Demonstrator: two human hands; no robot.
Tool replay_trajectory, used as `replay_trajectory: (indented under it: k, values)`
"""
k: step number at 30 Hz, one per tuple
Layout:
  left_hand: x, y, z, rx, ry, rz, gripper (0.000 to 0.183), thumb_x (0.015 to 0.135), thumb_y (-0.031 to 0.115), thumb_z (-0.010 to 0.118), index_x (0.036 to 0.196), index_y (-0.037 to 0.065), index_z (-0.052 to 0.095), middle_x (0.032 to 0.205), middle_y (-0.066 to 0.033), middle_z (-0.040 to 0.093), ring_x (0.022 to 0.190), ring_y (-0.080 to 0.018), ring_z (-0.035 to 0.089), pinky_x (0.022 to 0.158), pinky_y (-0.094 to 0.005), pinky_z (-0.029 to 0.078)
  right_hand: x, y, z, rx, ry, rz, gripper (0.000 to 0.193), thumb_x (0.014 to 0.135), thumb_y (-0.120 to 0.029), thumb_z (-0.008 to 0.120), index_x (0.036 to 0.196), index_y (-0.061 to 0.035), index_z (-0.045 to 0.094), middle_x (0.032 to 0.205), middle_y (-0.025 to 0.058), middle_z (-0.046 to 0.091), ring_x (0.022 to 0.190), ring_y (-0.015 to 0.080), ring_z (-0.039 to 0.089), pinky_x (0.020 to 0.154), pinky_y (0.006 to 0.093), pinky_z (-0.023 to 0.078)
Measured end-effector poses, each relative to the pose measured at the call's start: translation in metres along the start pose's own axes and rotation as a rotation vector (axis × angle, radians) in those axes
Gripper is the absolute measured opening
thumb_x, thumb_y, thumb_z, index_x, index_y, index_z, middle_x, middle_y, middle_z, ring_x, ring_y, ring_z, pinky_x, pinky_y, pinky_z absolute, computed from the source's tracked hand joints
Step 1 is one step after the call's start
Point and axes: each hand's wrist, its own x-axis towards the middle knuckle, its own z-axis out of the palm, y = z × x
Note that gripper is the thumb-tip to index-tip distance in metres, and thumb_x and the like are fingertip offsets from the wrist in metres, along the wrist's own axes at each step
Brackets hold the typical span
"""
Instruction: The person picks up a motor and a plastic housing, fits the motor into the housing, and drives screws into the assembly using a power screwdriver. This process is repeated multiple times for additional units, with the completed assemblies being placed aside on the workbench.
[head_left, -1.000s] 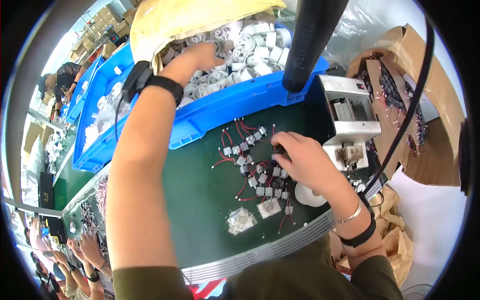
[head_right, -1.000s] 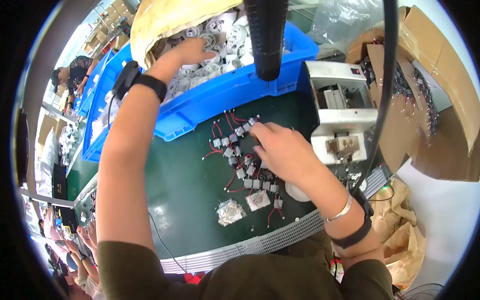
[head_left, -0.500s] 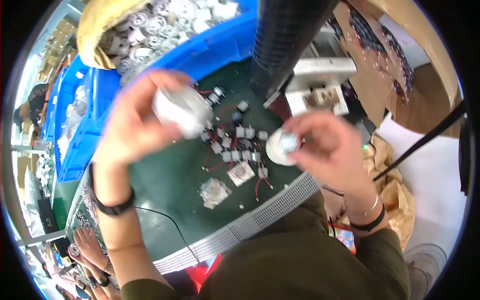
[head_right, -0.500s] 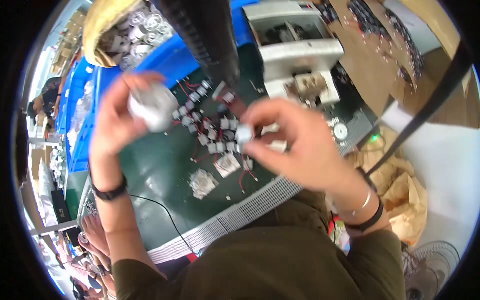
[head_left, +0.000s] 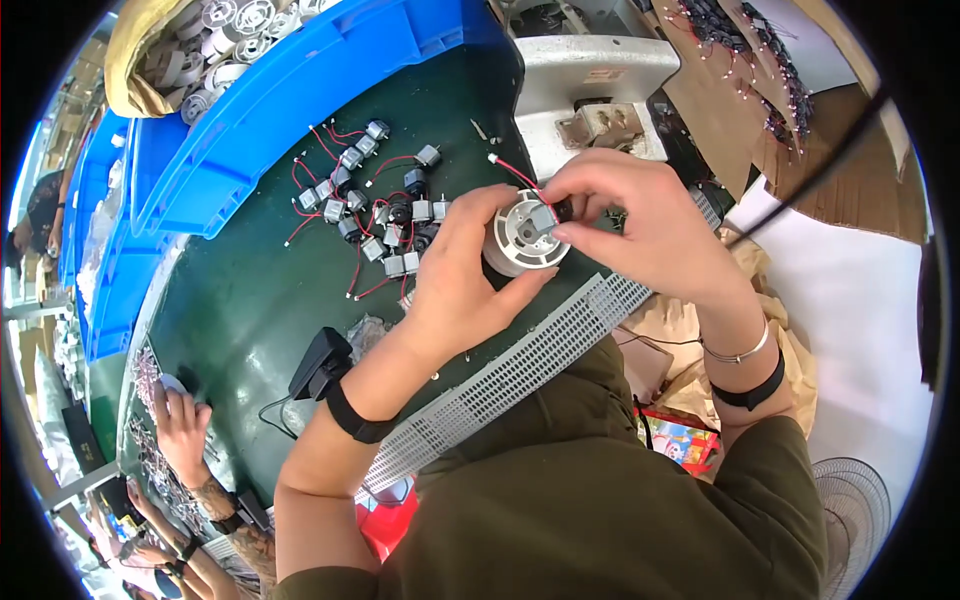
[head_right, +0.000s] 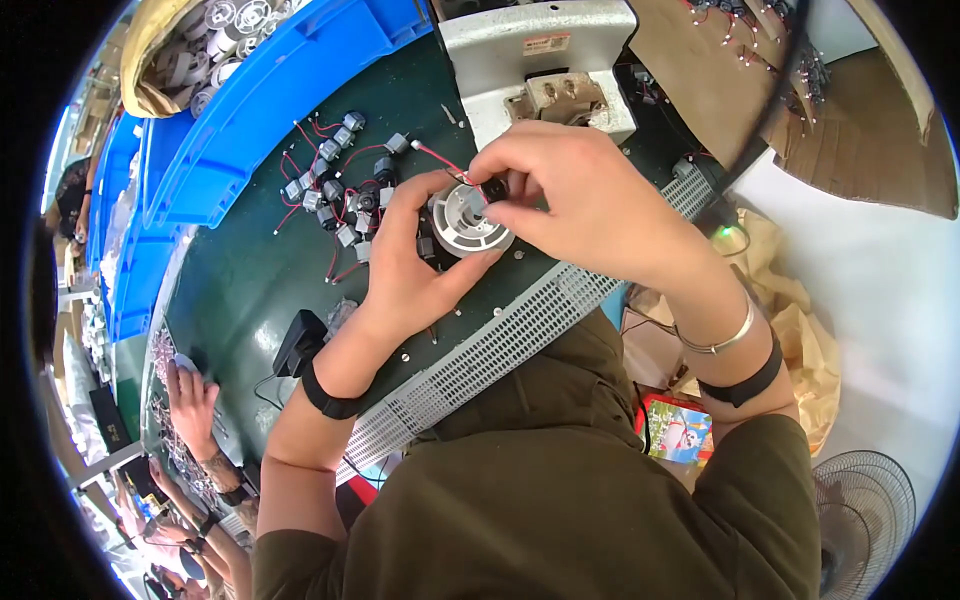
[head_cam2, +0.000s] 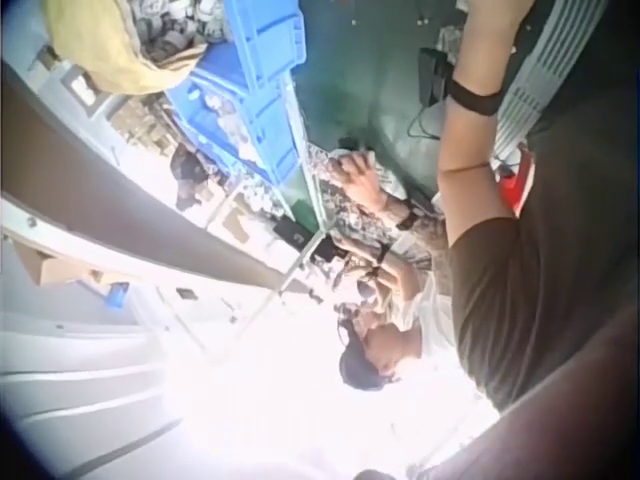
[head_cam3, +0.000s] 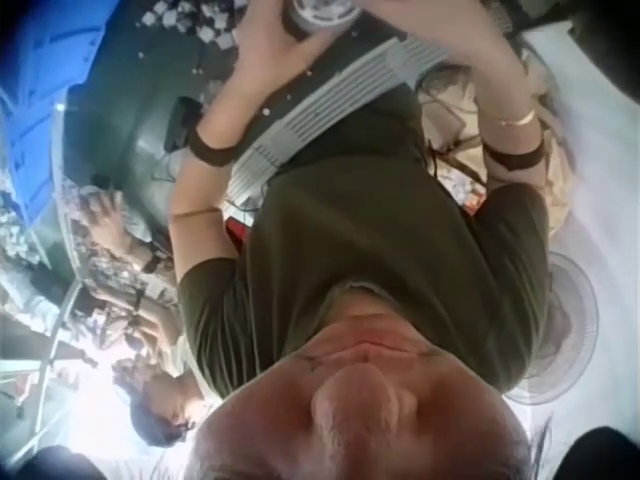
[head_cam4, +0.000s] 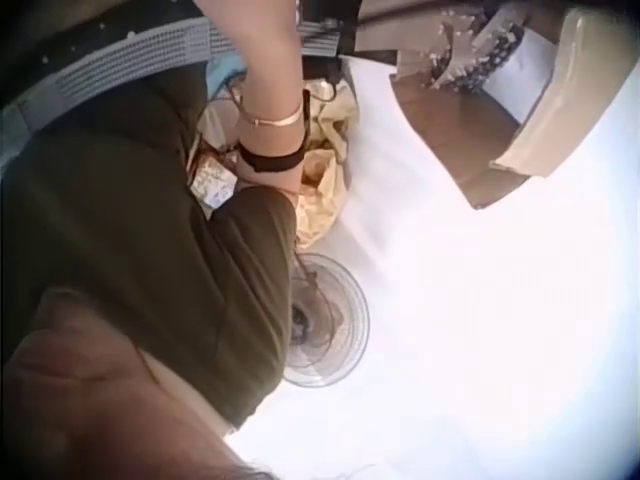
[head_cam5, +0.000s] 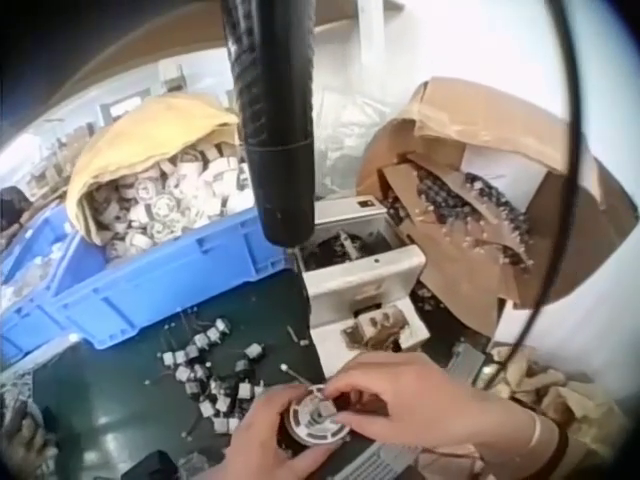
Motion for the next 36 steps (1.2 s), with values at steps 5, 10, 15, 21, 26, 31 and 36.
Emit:
replay_trajectory:
  k: [5, 10, 15, 21, 26, 31, 36]
  values:
    - [0.000, 0.004, 0.008, 0.171, 0.139, 0.033, 0.066, 0.062, 0.017, 0.083, 0.114, 0.001, 0.046, 0.104, -0.0168, 0.053, 0.093, -0.0350, 0.055, 0.077, -0.0404, 0.047, 0.005, -0.006, 0.012, -0.139, 0.053, -0.043, 0.023, 0.072, -0.001, 0.070, 0.093, -0.0014, 0.060, 0.084, 0.0062, 0.058, 0.066, 0.0144, 0.055, 0.060, 0.0269, 0.045]
    - [-0.001, 0.006, 0.000, 0.107, 0.102, 0.007, 0.076, 0.058, 0.024, 0.086, 0.117, 0.000, 0.045, 0.109, -0.0182, 0.052, 0.097, -0.0363, 0.054, 0.082, -0.0424, 0.045, 0.007, -0.002, 0.021, -0.411, 0.012, -0.178, 0.026, 0.073, -0.008, 0.072, 0.094, -0.0024, 0.058, 0.089, 0.0065, 0.057, 0.073, 0.0173, 0.055, 0.064, 0.0305, 0.046]
    - [-0.007, 0.001, -0.017, 0.302, 0.094, 0.143, 0.078, 0.061, 0.025, 0.085, 0.123, 0.001, 0.046, 0.118, -0.0198, 0.053, 0.103, -0.0348, 0.056, 0.084, -0.0402, 0.047, 0.055, -0.041, -0.010, 0.052, 0.542, -0.335, 0.029, 0.076, -0.007, 0.070, 0.103, -0.0043, 0.060, 0.082, 0.0030, 0.058, 0.079, 0.0128, 0.059, 0.070, 0.0284, 0.048]
    - [0.000, 0.000, -0.006, 0.362, 0.028, 0.339, 0.042, 0.071, 0.025, 0.075, 0.109, 0.011, 0.063, 0.112, -0.0208, 0.056, 0.097, -0.0368, 0.057, 0.084, -0.0443, 0.048, 0.198, -0.111, -0.004, 0.464, 0.895, -0.642, 0.035, 0.083, -0.023, 0.070, 0.101, 0.0042, 0.056, 0.081, 0.0071, 0.060, 0.071, 0.0109, 0.056, 0.064, 0.0243, 0.047]
    - [0.000, -0.006, -0.001, 0.255, 0.021, 0.319, 0.041, 0.068, 0.022, 0.077, 0.105, 0.009, 0.065, 0.111, -0.0218, 0.057, 0.095, -0.0359, 0.058, 0.082, -0.0419, 0.049, 0.202, -0.115, -0.021, 0.723, 0.233, -0.540, 0.037, 0.077, -0.014, 0.073, 0.102, 0.0048, 0.052, 0.085, 0.0122, 0.059, 0.069, 0.0125, 0.056, 0.055, 0.0237, 0.045]
    - [-0.002, -0.007, -0.008, 0.355, 0.083, 0.296, 0.039, 0.064, 0.024, 0.081, 0.098, 0.009, 0.067, 0.113, -0.0203, 0.058, 0.094, -0.0334, 0.060, 0.080, -0.0405, 0.050, 0.096, -0.095, -0.043, 0.675, 0.393, -0.451, 0.037, 0.079, -0.011, 0.067, 0.101, 0.0131, 0.051, 0.085, 0.0127, 0.058, 0.066, 0.0162, 0.055, 0.053, 0.0266, 0.045]
    - [0.004, -0.009, -0.006, 0.334, 0.092, 0.301, 0.043, 0.060, 0.020, 0.083, 0.098, 0.009, 0.067, 0.109, -0.0188, 0.059, 0.089, -0.0328, 0.059, 0.075, -0.0388, 0.051, 0.038, -0.058, -0.031, 0.677, 0.792, -0.248, 0.038, 0.074, 0.001, 0.063, 0.108, 0.0026, 0.048, 0.072, 0.0117, 0.056, 0.058, 0.0208, 0.056, 0.056, 0.0310, 0.048]
